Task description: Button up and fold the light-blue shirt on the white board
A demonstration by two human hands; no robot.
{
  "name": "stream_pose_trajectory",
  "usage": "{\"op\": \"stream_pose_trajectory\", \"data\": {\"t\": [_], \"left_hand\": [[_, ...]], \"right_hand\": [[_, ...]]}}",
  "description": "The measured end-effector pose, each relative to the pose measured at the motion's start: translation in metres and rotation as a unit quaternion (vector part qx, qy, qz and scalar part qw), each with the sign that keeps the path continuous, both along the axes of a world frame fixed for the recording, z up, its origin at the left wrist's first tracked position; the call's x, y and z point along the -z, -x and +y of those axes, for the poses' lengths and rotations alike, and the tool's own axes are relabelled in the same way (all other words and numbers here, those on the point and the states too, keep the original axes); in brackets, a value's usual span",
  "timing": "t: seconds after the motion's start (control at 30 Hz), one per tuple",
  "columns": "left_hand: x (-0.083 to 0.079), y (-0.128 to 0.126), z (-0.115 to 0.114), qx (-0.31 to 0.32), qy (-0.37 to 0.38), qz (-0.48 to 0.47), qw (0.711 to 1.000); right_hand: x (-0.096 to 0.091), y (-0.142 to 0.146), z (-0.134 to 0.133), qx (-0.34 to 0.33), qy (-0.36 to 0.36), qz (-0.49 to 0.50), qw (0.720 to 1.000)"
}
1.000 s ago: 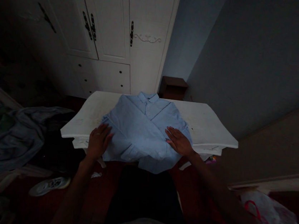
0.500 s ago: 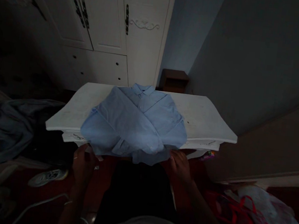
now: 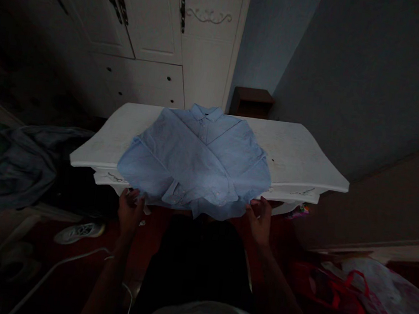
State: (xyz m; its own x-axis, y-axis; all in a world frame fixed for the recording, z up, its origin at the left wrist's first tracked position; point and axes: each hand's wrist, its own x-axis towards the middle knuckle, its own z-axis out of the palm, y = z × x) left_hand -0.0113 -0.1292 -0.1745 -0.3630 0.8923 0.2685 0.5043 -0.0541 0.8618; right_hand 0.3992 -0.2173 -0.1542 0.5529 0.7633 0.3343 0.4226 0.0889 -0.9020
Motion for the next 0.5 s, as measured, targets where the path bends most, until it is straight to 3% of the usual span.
{"op": "stream_pose_trajectory", "data": {"t": [0.1, 0.23, 0.33, 0.5], "left_hand": [[0.007, 0.005, 0.0, 0.008, -0.022, -0.01, 1.0], [0.01, 0.014, 0.0, -0.052, -0.044, 0.101, 0.993], [0.01, 0.017, 0.001, -0.044, -0.038, 0.131, 0.99], [0.015, 0.015, 0.001, -0.021, -0.042, 0.097, 0.994]], "right_hand": [[0.008, -0.004, 0.002, -0.003, 0.022, -0.045, 0.999], [0.008, -0.009, 0.0, -0.006, 0.011, -0.103, 0.995], [0.002, -0.004, -0.006, -0.016, 0.044, -0.077, 0.996], [-0.007, 0.011, -0.02, -0.02, 0.08, -0.025, 0.996]]}}
